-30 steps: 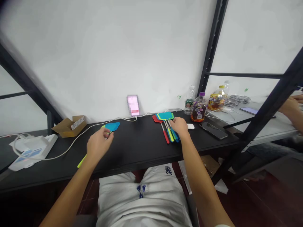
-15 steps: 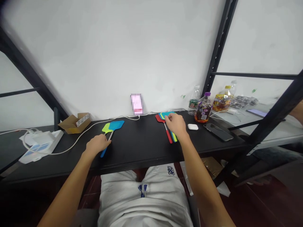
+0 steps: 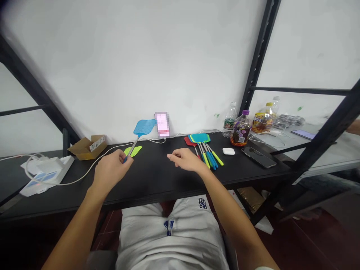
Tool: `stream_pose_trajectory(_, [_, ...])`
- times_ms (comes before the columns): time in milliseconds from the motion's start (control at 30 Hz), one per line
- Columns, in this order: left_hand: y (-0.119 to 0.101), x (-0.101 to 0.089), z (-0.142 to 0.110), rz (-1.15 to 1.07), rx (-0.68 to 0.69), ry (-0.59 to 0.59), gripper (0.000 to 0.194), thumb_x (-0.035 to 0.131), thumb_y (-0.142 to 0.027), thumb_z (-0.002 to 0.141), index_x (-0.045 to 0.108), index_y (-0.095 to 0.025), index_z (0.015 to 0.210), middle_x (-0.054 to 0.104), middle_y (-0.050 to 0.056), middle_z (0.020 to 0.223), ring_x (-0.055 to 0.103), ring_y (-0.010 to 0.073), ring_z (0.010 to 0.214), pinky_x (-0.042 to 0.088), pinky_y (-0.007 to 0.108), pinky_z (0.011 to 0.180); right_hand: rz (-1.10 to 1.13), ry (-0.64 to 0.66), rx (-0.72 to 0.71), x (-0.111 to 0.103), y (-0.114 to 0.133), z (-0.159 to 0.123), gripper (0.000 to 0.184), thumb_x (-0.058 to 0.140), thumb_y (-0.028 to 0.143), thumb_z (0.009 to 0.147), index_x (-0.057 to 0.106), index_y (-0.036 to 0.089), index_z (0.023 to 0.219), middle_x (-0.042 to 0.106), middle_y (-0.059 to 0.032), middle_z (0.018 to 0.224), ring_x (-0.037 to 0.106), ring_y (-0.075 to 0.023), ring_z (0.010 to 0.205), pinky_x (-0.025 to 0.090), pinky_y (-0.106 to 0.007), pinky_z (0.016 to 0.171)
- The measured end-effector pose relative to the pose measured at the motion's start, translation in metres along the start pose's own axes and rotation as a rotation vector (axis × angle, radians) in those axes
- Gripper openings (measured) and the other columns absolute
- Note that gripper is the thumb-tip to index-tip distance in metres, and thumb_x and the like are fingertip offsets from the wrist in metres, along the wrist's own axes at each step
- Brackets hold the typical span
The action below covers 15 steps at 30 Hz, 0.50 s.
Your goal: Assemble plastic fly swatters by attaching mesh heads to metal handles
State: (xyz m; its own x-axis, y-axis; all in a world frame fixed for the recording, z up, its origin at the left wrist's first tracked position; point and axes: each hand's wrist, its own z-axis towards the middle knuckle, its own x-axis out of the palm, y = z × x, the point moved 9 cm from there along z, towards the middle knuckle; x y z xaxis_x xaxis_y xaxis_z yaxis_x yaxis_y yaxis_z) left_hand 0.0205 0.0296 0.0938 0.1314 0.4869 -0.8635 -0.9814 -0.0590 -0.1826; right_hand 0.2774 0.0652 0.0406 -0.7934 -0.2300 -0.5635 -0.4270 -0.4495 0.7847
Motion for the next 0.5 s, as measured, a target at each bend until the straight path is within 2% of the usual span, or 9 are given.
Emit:
stream_pose_trajectory(100, [-0.031,-0.004,-0.010,-0.151,0.196,-0.055,0.020,0.051,-0.040,0.087,0.057,-0.022,0.083,0.064,0.003,0.075,0.059,0.0206,0.069,0.038,0.029,0.061,0.100,0.177,-0.008,0.025,0.003,-0.001,0.044,0.049,0.058,0.091,0.066,0.018,0.096,0.067,-0.0014,0.070,0.055,-0.0100,0.046,0.040,-0.023,0.049])
stream_pose_trajectory(167, [-0.053,0.003,-0.018,-0.274,0.358,-0.017,0.019,0.050,-0.038,0.089,0.056,-0.021,0.085,0.063,0.002,0.075,0.058,0.0175,0.068,0.038,0.027,0.063,0.223,0.206,-0.029,0.037,0.009,0.001,0.044,0.051,0.057,0.090,0.062,0.018,0.108,0.068,-0.0015,0.075,0.056,-0.0095,0.047,0.041,-0.022,0.049])
stream_pose_trajectory(233, [-0.070,0.011,-0.027,-0.343,0.489,0.042,0.017,0.049,-0.036,0.090,0.056,-0.021,0.086,0.062,0.001,0.077,0.057,0.0162,0.069,0.038,0.027,0.064,0.393,0.131,-0.042,0.042,0.012,0.006,0.045,0.052,0.057,0.090,0.057,0.020,0.113,0.066,-0.0003,0.074,0.056,-0.0091,0.047,0.037,-0.021,0.045])
stream_pose_trajectory(300, [-0.081,0.018,-0.034,-0.364,0.568,0.090,0.016,0.049,-0.035,0.091,0.056,-0.021,0.088,0.062,0.002,0.080,0.056,0.0160,0.070,0.038,0.027,0.064,0.570,-0.011,-0.026,0.040,0.010,0.012,0.043,0.050,0.059,0.090,0.056,0.021,0.109,0.062,0.0020,0.068,0.054,-0.0090,0.045,0.030,-0.020,0.040])
stream_pose_trajectory(400, [-0.089,0.026,-0.038,-0.388,0.610,0.150,0.018,0.047,-0.035,0.093,0.057,-0.021,0.087,0.063,0.002,0.080,0.055,0.0157,0.068,0.037,0.027,0.062,0.737,-0.170,0.017,0.038,0.003,0.017,0.042,0.048,0.060,0.089,0.057,0.020,0.087,0.053,0.0041,0.055,0.047,-0.0081,0.040,0.024,-0.020,0.037])
stream_pose_trajectory(500, [-0.088,0.031,-0.037,-0.440,0.603,0.216,0.024,0.045,-0.037,0.094,0.059,-0.021,0.084,0.062,0.002,0.076,0.054,0.0158,0.065,0.037,0.027,0.060,0.800,-0.205,0.035,0.037,-0.001,0.019,0.041,0.053,0.059,0.086,0.057,0.019,0.077,0.052,0.0037,0.052,0.044,-0.0080,0.039,0.022,-0.020,0.037])
